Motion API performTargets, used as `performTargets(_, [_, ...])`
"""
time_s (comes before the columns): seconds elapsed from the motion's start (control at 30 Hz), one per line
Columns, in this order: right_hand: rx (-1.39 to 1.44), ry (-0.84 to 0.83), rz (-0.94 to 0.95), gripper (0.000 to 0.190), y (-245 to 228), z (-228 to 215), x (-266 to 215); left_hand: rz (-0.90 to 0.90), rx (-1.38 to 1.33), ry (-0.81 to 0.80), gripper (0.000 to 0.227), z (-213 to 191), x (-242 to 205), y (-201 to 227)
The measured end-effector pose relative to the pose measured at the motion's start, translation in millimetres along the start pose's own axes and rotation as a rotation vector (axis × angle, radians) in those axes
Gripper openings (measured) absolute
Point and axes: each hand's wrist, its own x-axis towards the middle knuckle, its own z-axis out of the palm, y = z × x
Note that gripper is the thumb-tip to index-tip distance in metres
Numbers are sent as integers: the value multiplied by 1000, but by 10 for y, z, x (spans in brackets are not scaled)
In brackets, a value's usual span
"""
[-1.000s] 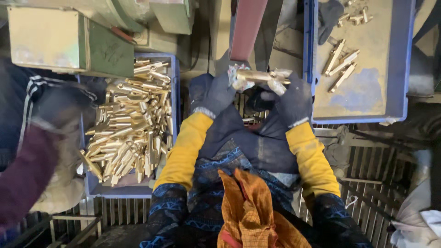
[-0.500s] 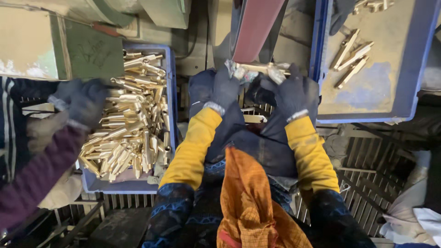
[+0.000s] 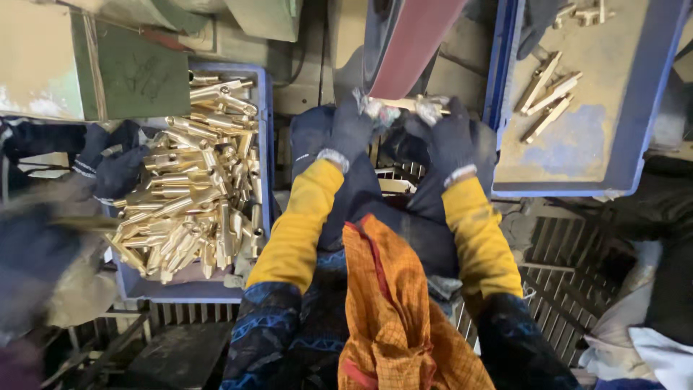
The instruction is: The person sits on a metal grate floor and repeatedly picks up brass-colored metal parts from a blue bin. They hold each part with a cloth against a moving belt sander to polish it, then place the finished part into a second blue bin. The process is repeated continuously for the duration of the clip.
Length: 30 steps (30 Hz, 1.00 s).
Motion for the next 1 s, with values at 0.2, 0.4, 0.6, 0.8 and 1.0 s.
performTargets(0.2, [-263, 104, -74, 35, -345, 114, -441, 130, -138, -21, 35, -66, -232, -216])
performTargets(0.4, [15, -147, -131, 28, 116, 127, 205, -228, -434, 3, 36, 38, 161, -123])
performTargets(0.6, [-348, -11, -394, 27, 47, 85, -184, 7, -252, -32, 28, -151, -218, -183])
performTargets(0.8, [181, -98, 34, 26, -75, 249, -14, -39, -329, -42, 23, -146, 8, -464])
performTargets(1.0, [-1000, -164, -866, 26, 272, 120, 237, -182, -555, 38, 34, -41, 305, -566])
